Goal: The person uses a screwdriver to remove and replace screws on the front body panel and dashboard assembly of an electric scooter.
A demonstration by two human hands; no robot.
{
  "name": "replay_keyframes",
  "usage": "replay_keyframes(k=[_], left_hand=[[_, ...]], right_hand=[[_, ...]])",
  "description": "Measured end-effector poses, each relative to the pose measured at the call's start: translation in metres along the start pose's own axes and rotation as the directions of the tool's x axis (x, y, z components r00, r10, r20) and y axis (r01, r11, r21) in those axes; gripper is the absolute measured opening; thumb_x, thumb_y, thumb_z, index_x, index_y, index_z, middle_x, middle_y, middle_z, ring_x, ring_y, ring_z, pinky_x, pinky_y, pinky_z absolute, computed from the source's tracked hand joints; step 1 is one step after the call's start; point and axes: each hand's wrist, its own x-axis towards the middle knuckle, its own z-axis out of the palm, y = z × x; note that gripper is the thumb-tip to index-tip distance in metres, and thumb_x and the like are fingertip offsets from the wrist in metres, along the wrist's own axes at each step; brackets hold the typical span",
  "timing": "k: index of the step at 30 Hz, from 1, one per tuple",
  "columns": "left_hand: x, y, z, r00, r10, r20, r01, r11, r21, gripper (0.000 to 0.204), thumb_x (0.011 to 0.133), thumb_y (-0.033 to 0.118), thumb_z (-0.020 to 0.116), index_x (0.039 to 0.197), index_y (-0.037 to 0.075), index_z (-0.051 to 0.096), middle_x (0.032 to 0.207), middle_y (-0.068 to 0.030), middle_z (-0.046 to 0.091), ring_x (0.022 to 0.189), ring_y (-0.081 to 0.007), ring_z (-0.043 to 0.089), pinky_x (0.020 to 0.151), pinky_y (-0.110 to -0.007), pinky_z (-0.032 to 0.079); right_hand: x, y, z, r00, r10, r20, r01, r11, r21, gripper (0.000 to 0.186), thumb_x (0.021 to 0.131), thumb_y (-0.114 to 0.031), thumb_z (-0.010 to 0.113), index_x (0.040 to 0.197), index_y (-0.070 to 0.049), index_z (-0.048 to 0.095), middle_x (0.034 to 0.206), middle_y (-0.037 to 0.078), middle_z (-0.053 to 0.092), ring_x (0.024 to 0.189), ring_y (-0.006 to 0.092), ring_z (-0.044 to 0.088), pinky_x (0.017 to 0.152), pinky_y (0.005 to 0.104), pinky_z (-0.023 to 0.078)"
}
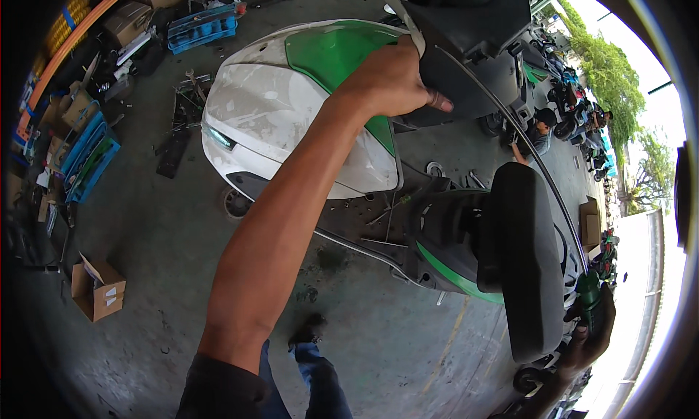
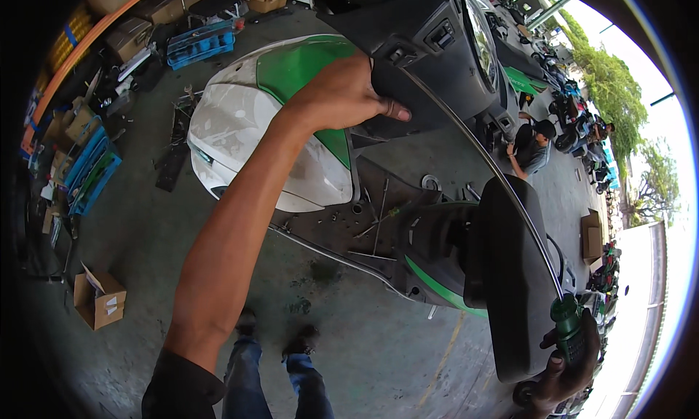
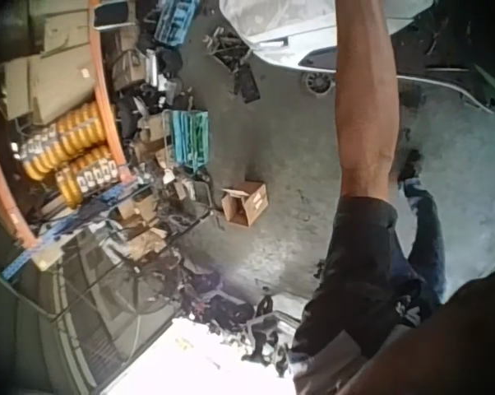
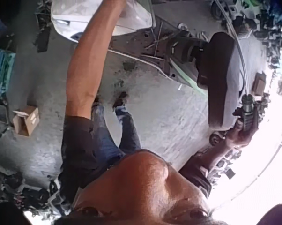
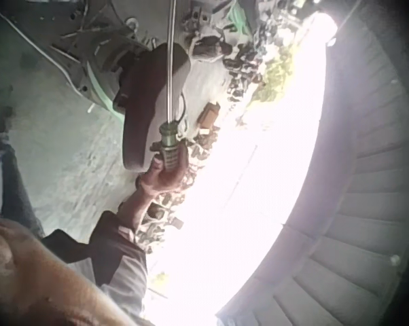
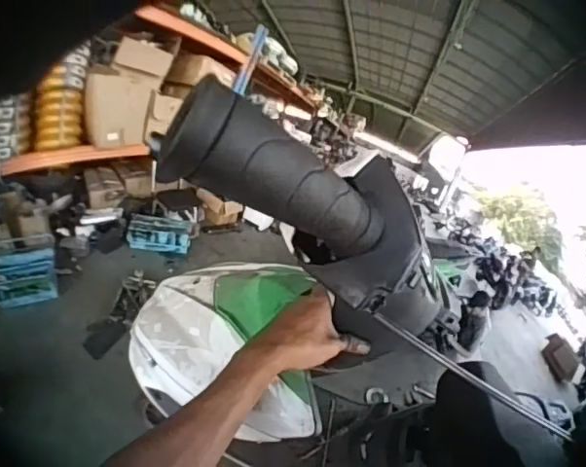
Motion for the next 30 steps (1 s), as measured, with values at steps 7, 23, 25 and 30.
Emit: replay_keyframes(k=[7,23,25,30], left_hand=[[-0.048,0.004,0.044,0.857,0.268,-0.441,-0.024,0.874,0.485,0.095,0.070,0.048,0.085,0.137,-0.007,0.046,0.144,-0.0218,0.048,0.139,-0.0485,0.036,0.109,-0.067,0.033],[-0.038,0.004,0.032,0.942,-0.007,-0.337,0.171,0.872,0.459,0.102,0.059,0.052,0.089,0.140,0.002,0.050,0.138,-0.0134,0.058,0.143,-0.0351,0.038,0.107,-0.079,0.021],[-0.039,0.006,0.031,0.948,-0.012,-0.319,0.162,0.878,0.451,0.103,0.057,0.051,0.089,0.139,0.002,0.051,0.137,-0.0118,0.058,0.139,-0.0312,0.042,0.108,-0.079,0.021],[-0.040,0.002,0.035,0.937,0.034,-0.349,0.141,0.874,0.465,0.102,0.058,0.052,0.089,0.139,0.003,0.051,0.135,-0.0127,0.059,0.134,-0.0308,0.048,0.108,-0.077,0.021]], right_hand=[[-0.056,0.028,0.013,0.987,0.120,-0.104,-0.121,0.993,-0.002,0.070,0.097,-0.049,0.057,0.139,0.007,0.050,0.088,0.012,0.066,0.081,0.0225,0.063,0.077,0.0357,0.049],[-0.057,0.012,0.101,0.989,0.015,-0.150,-0.014,1.000,0.004,0.056,0.096,-0.036,0.062,0.130,0.009,0.056,0.103,0.016,0.063,0.065,0.0169,0.058,0.057,0.0272,0.045],[-0.056,0.015,0.102,0.990,0.057,-0.132,-0.047,0.996,0.074,0.057,0.096,-0.035,0.063,0.131,0.009,0.055,0.104,0.016,0.063,0.066,0.0160,0.058,0.057,0.0271,0.045],[-0.043,0.032,0.123,0.953,0.298,0.052,-0.285,0.830,0.480,0.053,0.096,-0.026,0.066,0.133,0.008,0.053,0.100,0.017,0.065,0.070,0.0168,0.061,0.063,0.0275,0.048]])
